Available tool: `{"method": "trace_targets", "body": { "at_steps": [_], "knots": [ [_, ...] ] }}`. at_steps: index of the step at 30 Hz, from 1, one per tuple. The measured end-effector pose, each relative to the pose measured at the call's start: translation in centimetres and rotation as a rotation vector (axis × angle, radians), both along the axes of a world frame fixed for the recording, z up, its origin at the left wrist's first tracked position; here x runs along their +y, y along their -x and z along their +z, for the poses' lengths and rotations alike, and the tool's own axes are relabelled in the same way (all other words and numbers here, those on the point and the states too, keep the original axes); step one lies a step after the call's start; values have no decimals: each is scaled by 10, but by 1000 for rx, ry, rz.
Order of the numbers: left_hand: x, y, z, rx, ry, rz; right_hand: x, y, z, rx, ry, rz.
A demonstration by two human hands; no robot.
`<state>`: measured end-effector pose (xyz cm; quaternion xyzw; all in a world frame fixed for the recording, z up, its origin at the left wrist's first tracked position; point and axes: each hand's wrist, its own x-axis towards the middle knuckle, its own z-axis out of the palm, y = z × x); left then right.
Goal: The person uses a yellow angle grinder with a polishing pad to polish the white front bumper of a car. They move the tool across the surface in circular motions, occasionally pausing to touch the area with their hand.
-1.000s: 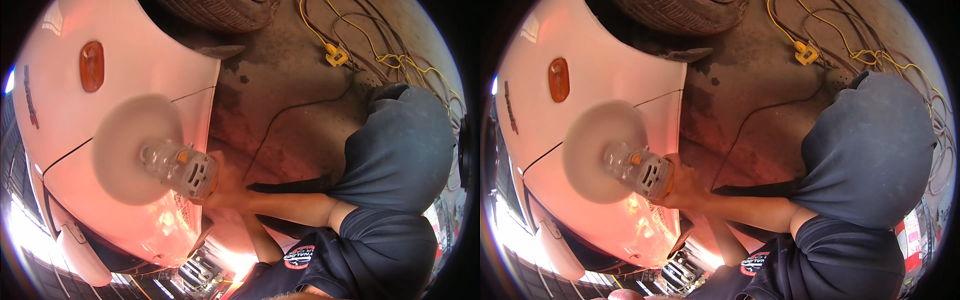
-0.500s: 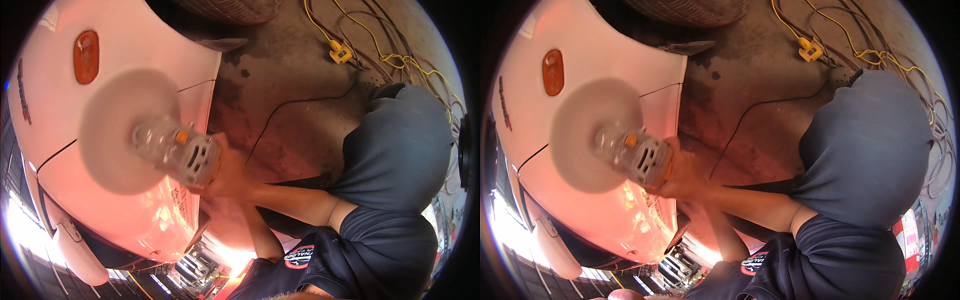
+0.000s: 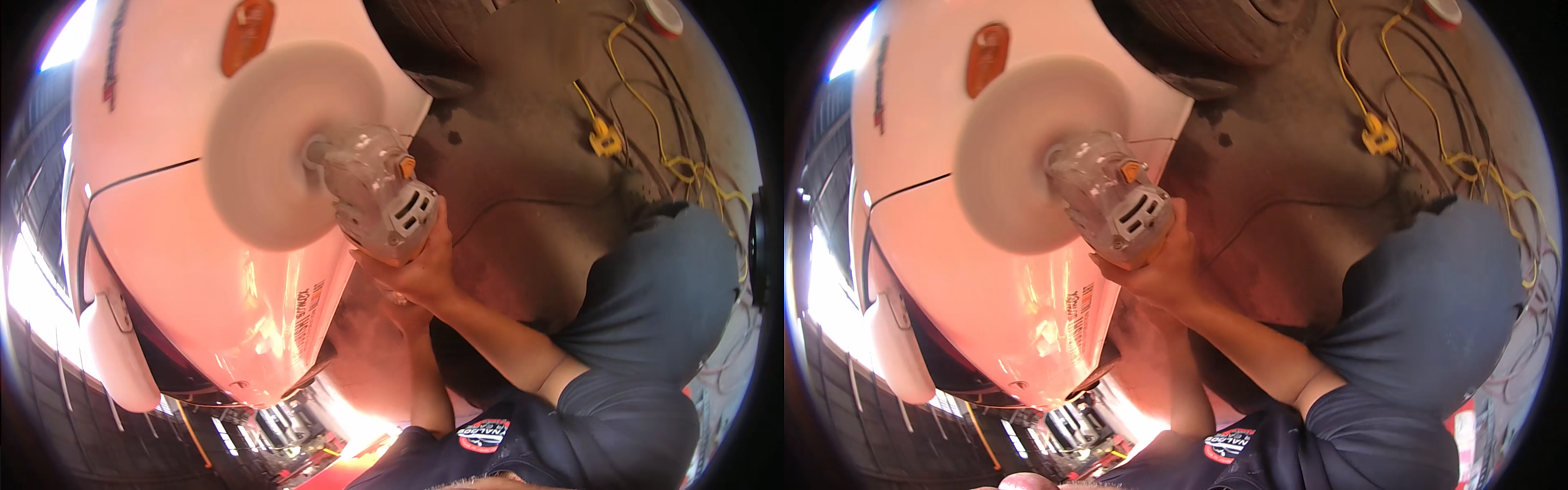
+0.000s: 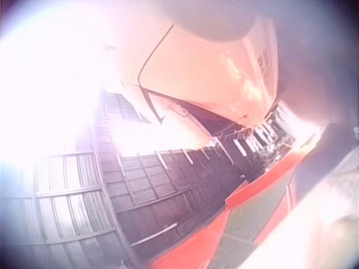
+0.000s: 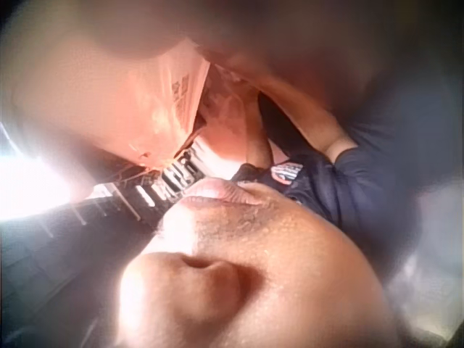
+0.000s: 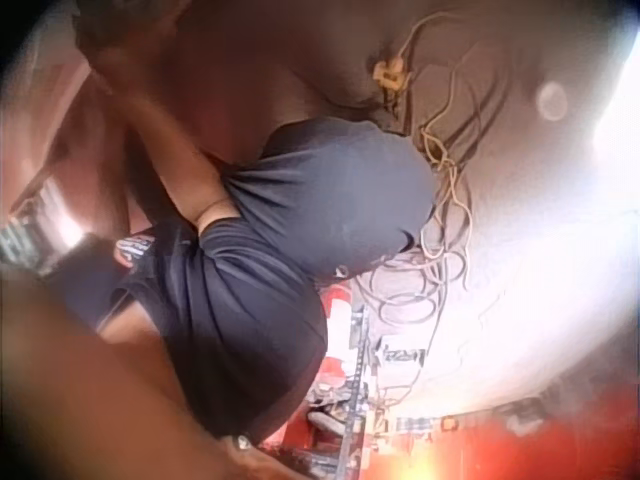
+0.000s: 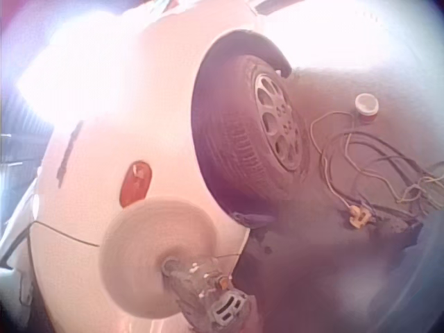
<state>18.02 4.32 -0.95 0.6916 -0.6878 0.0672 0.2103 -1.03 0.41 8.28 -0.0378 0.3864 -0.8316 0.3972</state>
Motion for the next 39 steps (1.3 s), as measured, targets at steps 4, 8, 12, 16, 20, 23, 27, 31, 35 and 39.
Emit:
{"method": "trace_targets", "body": {
  "at_steps": [4, 8, 12, 16, 20, 23, 27, 31, 35, 39],
  "knots": [
    [-7, 2, 16, 136, 30, -65, 5, 0, 19, 13, 36, 83],
    [-14, -13, 45, 237, 57, -115, 19, 4, 61, 193, 32, 263],
    [-13, -43, 82, 267, 124, -93, 14, 9, 106, 484, 208, 200],
    [-2, -67, 107, 241, 159, -46, 3, 6, 140, 481, 317, 136],
    [6, -78, 105, 171, 165, 1, 3, 6, 147, 541, 277, 137],
    [8, -79, 92, 134, 171, 14, 11, 11, 129, 500, 196, 310],
    [7, -76, 67, 57, 160, 34, 19, 8, 91, 344, 115, 282],
    [-5, -74, 45, -39, 168, -8, 10, -9, 52, 114, 201, 147],
    [-13, -61, 52, 94, 59, -261, 5, -23, 20, 97, 213, 38],
    [-14, -28, 72, 415, -209, -292, -2, -28, 0, 59, 217, -45]
  ]
}}
